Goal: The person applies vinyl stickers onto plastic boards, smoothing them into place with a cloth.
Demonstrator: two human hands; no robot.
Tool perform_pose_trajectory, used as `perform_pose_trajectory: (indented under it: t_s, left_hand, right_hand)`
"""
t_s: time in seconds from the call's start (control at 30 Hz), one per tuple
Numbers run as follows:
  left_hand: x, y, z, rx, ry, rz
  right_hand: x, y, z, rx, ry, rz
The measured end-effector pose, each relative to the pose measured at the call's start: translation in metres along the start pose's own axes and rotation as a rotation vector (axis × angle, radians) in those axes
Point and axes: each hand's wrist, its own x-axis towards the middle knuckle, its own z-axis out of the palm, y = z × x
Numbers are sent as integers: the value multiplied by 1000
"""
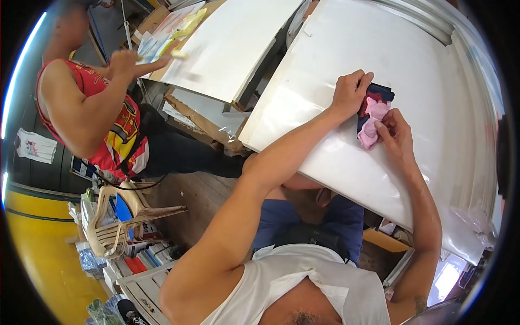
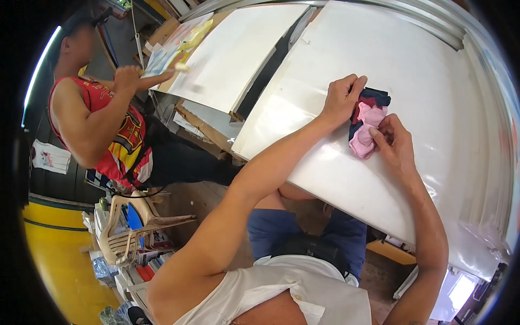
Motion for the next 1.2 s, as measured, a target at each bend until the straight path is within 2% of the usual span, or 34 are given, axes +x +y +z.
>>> perform_pose_trajectory:
  t_s: [1.03, 1.13, 1.2]
  left_hand:
    - [0, -3, 3, -12, -18, -10]
    - [0, -2, 3, 19, -12, -4]
    - [-1, -2, 2, 10, -20, -2]
  right_hand:
    - [-2, -6, 0, -24, 6, -7]
    - [-1, -3, -3, -4, -24, 39]
    - [-1, -8, -2, 149, -19, 44]
